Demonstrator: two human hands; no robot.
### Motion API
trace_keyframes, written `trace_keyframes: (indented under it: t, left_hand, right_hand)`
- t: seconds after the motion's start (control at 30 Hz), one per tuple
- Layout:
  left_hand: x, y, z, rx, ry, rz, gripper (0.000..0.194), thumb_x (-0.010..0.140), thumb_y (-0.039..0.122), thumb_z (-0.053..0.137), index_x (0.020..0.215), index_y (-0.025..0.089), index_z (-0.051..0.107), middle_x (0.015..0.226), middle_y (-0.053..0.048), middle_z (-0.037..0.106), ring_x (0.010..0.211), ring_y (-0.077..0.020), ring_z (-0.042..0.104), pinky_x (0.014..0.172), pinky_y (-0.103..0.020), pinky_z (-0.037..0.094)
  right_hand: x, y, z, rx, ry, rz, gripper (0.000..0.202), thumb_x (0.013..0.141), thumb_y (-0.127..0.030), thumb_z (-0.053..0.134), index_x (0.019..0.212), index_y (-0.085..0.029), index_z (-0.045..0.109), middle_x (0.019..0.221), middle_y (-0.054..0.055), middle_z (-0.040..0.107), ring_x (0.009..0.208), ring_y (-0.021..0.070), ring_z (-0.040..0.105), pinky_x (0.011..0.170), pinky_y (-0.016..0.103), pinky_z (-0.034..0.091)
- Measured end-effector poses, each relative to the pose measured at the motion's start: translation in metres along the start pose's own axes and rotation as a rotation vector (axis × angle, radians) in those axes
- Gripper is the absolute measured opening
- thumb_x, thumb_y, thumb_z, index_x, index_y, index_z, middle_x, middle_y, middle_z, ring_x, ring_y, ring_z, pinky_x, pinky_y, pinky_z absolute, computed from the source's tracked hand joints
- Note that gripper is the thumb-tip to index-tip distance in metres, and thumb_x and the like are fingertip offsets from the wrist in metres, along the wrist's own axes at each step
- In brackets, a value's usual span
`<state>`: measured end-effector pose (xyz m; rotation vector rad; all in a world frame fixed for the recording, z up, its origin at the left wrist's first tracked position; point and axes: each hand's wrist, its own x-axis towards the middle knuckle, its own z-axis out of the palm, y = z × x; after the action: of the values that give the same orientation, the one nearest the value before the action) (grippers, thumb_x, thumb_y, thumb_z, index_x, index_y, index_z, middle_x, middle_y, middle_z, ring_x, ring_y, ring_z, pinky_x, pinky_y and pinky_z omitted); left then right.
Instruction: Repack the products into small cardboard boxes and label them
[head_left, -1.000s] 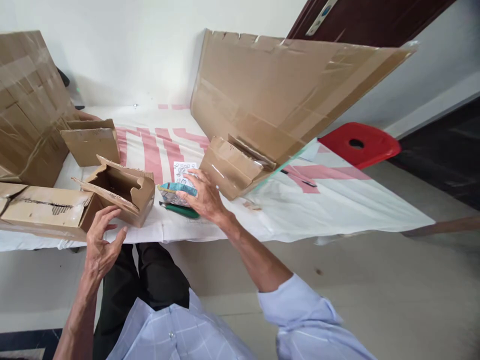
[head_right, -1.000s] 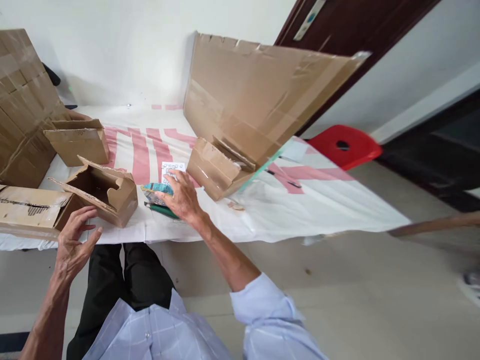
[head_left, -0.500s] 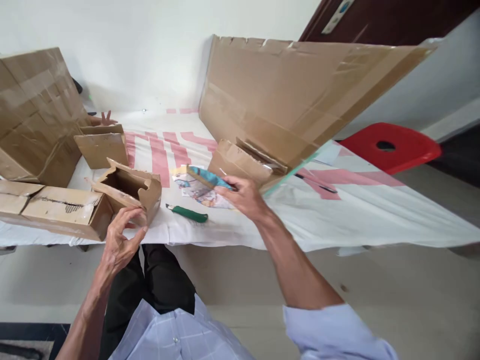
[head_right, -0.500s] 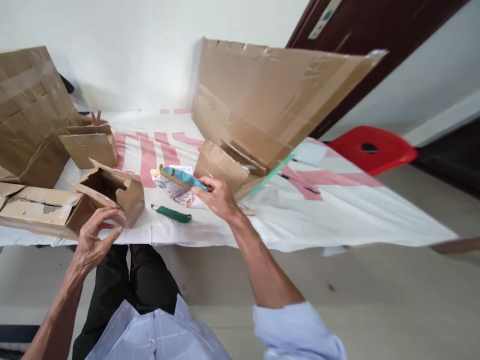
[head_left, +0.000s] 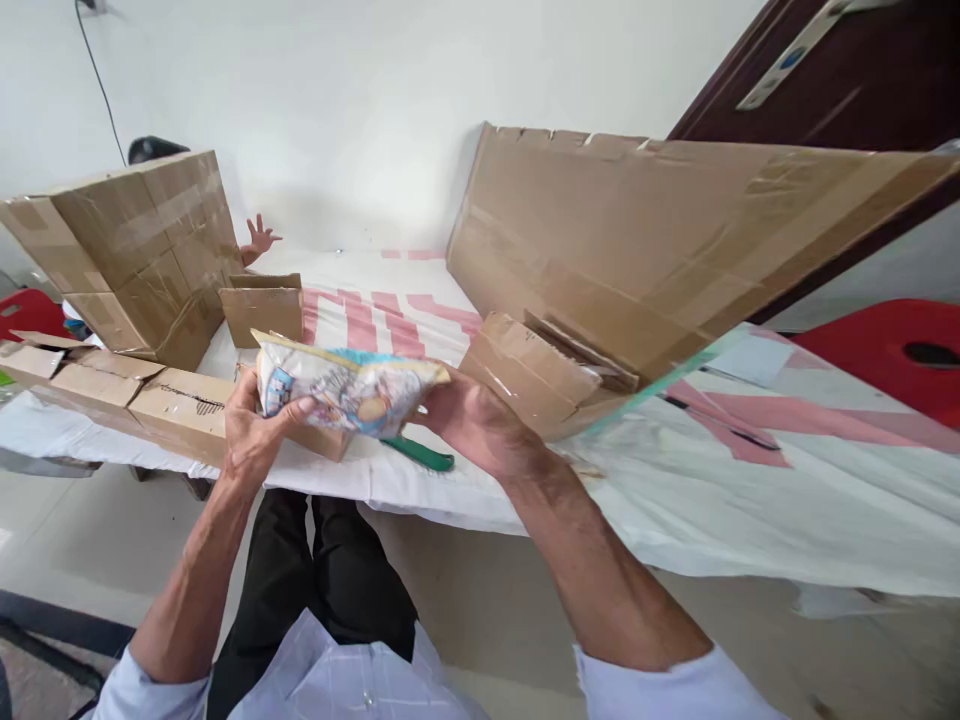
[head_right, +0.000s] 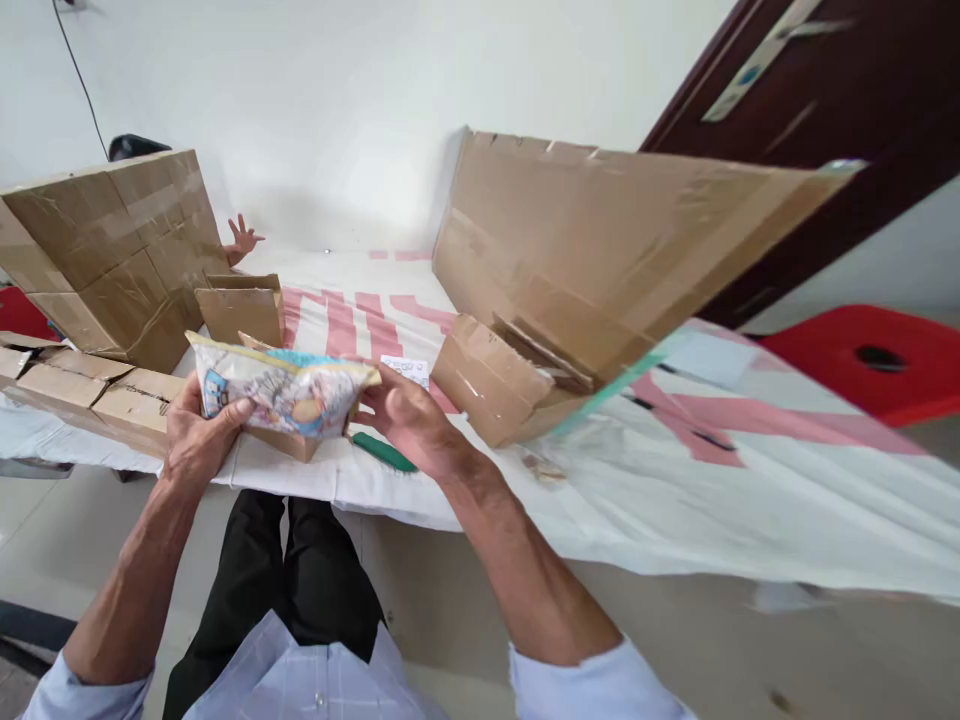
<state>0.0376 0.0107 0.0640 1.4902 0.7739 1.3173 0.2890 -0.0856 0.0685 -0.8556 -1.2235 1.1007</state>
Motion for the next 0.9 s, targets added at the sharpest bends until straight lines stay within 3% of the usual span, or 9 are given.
trace_keyframes:
  t: [0.07, 0.13, 0.3, 0.4, 0.53, 0.73, 0.9]
  left_hand:
    - [0.011, 0.004, 0.002, -0.062, 0.086, 0.012, 0.061, 0.062, 0.057, 0.101, 0.098, 0.021, 0.068, 0.087, 0.002, 0.072, 0.076, -0.0159, 0.069, 0.065, -0.026, 0.062]
    - [0.023, 0.009, 0.002, -0.068, 0.106, 0.017, 0.059, 0.063, 0.057, 0.1, 0.094, 0.02, 0.066, 0.087, 0.001, 0.071, 0.075, -0.0153, 0.069, 0.063, -0.025, 0.062]
    - [0.049, 0.013, -0.016, 0.023, -0.009, -0.098, 0.062, 0.063, 0.062, 0.096, 0.098, 0.018, 0.072, 0.091, -0.004, 0.075, 0.08, -0.019, 0.072, 0.06, -0.026, 0.064]
    - [0.06, 0.006, -0.029, 0.066, -0.059, -0.195, 0.064, 0.053, 0.058, 0.1, 0.093, 0.016, 0.074, 0.085, -0.005, 0.076, 0.076, -0.0195, 0.072, 0.055, -0.025, 0.061]
    - [0.069, -0.003, -0.034, 0.069, -0.054, -0.217, 0.063, 0.045, 0.054, 0.103, 0.085, 0.016, 0.073, 0.079, -0.004, 0.076, 0.069, -0.0185, 0.07, 0.05, -0.024, 0.058]
    - [0.074, -0.006, -0.032, 0.056, -0.047, -0.188, 0.062, 0.046, 0.055, 0.102, 0.083, 0.014, 0.073, 0.076, -0.006, 0.075, 0.064, -0.0179, 0.07, 0.047, -0.024, 0.056]
    - [0.098, 0.016, -0.031, 0.016, -0.058, -0.077, 0.065, 0.048, 0.055, 0.103, 0.089, 0.017, 0.069, 0.082, -0.003, 0.076, 0.068, -0.0165, 0.071, 0.057, -0.028, 0.062]
  right_hand:
    - [0.017, 0.004, 0.012, -0.031, 0.053, -0.114, 0.072, 0.072, -0.075, 0.09, 0.125, -0.028, 0.073, 0.127, 0.009, 0.079, 0.118, 0.0296, 0.074, 0.097, 0.042, 0.063]
    - [0.039, 0.012, 0.02, -0.068, 0.156, -0.142, 0.064, 0.075, -0.068, 0.092, 0.12, -0.026, 0.073, 0.12, 0.007, 0.08, 0.113, 0.0268, 0.074, 0.095, 0.038, 0.063]
    - [0.088, 0.044, 0.016, -0.012, 0.323, 0.044, 0.069, 0.052, -0.074, 0.098, 0.088, -0.02, 0.074, 0.086, 0.005, 0.079, 0.074, 0.0202, 0.072, 0.063, 0.03, 0.058]
    - [0.102, 0.059, 0.011, 0.017, 0.344, 0.151, 0.07, 0.043, -0.071, 0.102, 0.081, -0.019, 0.073, 0.077, 0.004, 0.077, 0.063, 0.0179, 0.069, 0.054, 0.028, 0.054]
    - [0.11, 0.068, 0.011, 0.025, 0.35, 0.178, 0.07, 0.039, -0.069, 0.103, 0.076, -0.019, 0.071, 0.068, 0.002, 0.073, 0.057, 0.0165, 0.066, 0.052, 0.028, 0.052]
    - [0.114, 0.061, 0.012, 0.029, 0.315, 0.164, 0.064, 0.043, -0.064, 0.104, 0.076, -0.019, 0.073, 0.073, 0.003, 0.075, 0.067, 0.0202, 0.071, 0.062, 0.032, 0.058]
    - [0.127, 0.025, 0.003, -0.005, 0.174, 0.062, 0.067, 0.046, -0.064, 0.104, 0.089, -0.02, 0.076, 0.086, 0.005, 0.08, 0.081, 0.0232, 0.076, 0.07, 0.034, 0.062]
